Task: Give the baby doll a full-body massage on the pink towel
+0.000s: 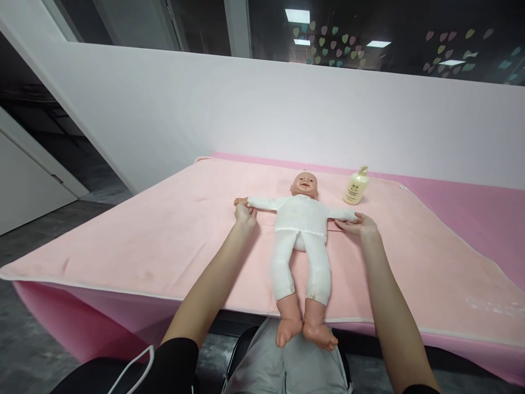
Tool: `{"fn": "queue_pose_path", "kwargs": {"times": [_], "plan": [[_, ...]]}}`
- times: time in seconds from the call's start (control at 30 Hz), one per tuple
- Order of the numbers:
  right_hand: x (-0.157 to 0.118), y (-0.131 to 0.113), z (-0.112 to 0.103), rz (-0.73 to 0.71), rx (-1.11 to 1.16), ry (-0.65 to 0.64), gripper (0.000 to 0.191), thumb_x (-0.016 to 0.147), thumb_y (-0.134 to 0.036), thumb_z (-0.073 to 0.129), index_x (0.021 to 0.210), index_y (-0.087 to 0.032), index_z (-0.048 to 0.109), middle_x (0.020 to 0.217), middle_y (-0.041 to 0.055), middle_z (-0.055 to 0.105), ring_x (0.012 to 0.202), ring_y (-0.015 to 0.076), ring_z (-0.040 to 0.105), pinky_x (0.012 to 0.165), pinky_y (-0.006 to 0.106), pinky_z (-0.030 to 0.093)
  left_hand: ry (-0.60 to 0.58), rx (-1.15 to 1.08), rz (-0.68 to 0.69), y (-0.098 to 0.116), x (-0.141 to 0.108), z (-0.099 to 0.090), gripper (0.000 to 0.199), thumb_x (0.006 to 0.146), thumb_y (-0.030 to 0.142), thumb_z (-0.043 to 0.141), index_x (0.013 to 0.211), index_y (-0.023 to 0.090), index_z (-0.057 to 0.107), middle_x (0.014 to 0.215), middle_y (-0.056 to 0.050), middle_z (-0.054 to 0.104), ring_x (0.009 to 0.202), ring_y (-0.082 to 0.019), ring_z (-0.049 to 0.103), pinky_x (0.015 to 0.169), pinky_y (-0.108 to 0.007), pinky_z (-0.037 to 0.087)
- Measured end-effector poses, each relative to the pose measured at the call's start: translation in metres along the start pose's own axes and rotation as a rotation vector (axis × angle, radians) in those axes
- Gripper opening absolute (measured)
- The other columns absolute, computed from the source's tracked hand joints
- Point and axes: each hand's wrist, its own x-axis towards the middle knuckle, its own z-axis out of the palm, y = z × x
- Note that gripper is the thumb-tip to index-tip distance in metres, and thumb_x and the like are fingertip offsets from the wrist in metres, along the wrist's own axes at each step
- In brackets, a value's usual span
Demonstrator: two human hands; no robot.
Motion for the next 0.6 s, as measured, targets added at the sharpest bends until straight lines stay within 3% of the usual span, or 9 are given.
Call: {"fn": "queue_pose_path", "kwargs": {"times": [0.2, 0.37, 0.47, 0.6], "plan": [[0.009, 0.01, -0.001, -0.151, -0.025, 0.052, 0.014, 0.082, -0.019, 0.037, 0.091, -0.019, 0.048, 0.088, 0.0033, 0.056, 0.075, 0.0105, 0.059, 0.064, 0.025, 0.054, -0.106, 0.007, -0.123, -0.003, 0.0, -0.003, 0.01, 0.069, 0.007, 0.048, 0.068, 0.017, 0.046, 0.07, 0.0, 0.051, 0.061, -0.008, 0.054, 0.062, -0.018, 0.048], [0.013, 0.02, 0.004, -0.279, -0.053, 0.043, 0.011, 0.074, -0.013, 0.047, 0.083, -0.02, 0.046, 0.082, -0.0006, 0.053, 0.07, 0.0092, 0.058, 0.063, 0.023, 0.055, -0.278, -0.048, -0.173, -0.005, 0.003, -0.003, 0.007, 0.072, 0.016, 0.052, 0.067, 0.017, 0.047, 0.066, 0.0, 0.05, 0.06, -0.01, 0.054, 0.062, -0.024, 0.05], [0.014, 0.028, 0.008, -0.344, -0.084, -0.01, 0.018, 0.071, -0.007, 0.047, 0.083, -0.021, 0.048, 0.077, -0.0024, 0.053, 0.066, 0.0085, 0.056, 0.059, 0.02, 0.054, -0.354, 0.012, -0.12, -0.009, 0.003, -0.001, 0.004, 0.073, 0.014, 0.052, 0.076, 0.015, 0.051, 0.07, -0.001, 0.054, 0.064, -0.012, 0.057, 0.066, -0.025, 0.051], [0.021, 0.041, 0.009, -0.537, -0.143, -0.158, 0.022, 0.073, -0.018, 0.052, 0.094, -0.024, 0.049, 0.084, -0.0029, 0.057, 0.07, 0.0101, 0.057, 0.06, 0.023, 0.053, -0.476, 0.186, -0.002, -0.026, -0.004, 0.002, 0.023, 0.072, 0.015, 0.057, 0.093, 0.02, 0.05, 0.081, -0.002, 0.059, 0.074, -0.014, 0.06, 0.07, -0.027, 0.05]]}}
